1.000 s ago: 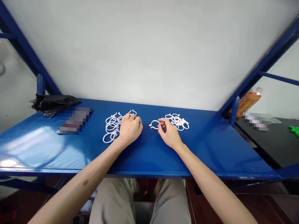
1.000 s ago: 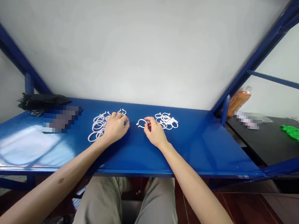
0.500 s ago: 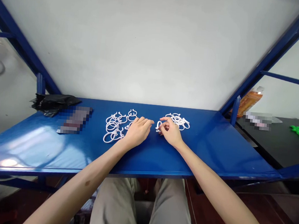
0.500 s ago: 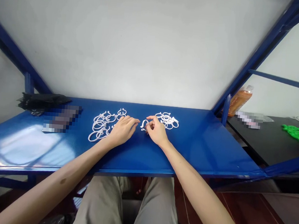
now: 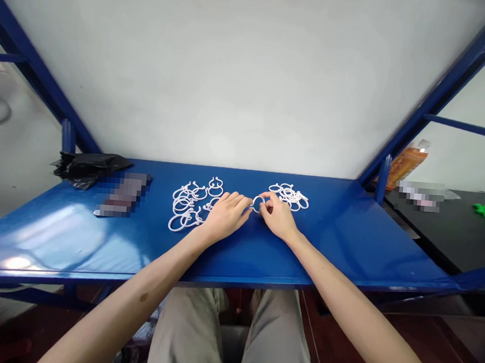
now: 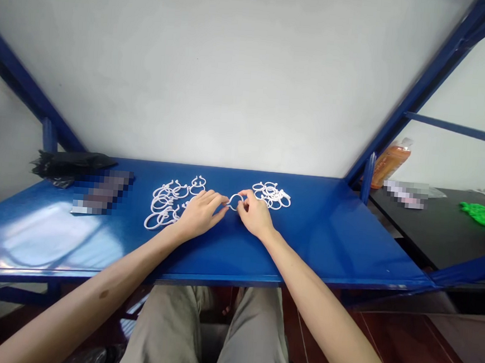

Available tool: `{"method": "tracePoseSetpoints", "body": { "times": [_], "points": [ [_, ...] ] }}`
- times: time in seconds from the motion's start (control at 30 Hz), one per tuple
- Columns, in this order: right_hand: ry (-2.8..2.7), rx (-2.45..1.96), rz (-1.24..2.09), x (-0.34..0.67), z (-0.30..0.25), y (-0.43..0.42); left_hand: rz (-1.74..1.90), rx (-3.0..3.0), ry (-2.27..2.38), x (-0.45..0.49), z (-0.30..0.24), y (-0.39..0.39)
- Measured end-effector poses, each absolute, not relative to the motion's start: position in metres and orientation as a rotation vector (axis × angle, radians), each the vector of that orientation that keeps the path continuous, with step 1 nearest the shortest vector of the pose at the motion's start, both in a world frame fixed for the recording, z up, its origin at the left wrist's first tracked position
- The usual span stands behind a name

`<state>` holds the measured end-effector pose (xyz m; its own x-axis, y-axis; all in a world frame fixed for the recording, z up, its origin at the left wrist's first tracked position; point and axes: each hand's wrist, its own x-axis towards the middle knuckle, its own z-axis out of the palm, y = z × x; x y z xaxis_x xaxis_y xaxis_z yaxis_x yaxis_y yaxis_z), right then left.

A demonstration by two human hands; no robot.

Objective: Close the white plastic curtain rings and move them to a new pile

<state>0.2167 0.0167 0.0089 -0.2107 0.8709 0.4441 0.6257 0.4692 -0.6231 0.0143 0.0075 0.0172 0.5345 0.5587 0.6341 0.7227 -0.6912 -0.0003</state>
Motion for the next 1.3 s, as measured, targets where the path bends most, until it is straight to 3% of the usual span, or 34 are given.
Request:
{"method": "tracePoseSetpoints", "body": {
  "times": [0.27, 0.47, 0.77, 1.3],
  "points": [
    [-2.058, -1.017, 0.231, 0.216, 0.010, 0.014, -1.079, -2.581, -1.203, 0.011, 0.015, 0.010],
    [-2.010, -0.964, 0.438, 0.212, 0.009, 0.012, -1.393, -2.742, -1.393, 0.010, 0.016, 0.012],
    [-1.953, -0.987, 0.358, 0.211, 0.011, 0.009, -1.678, -2.876, -1.964, 0.012, 0.021, 0.014],
    [-2.221, -0.827, 0.236, 0.211, 0.009, 0.002, -1.494, -2.937, -1.520, 0.016, 0.008, 0.006]
  ]
}}
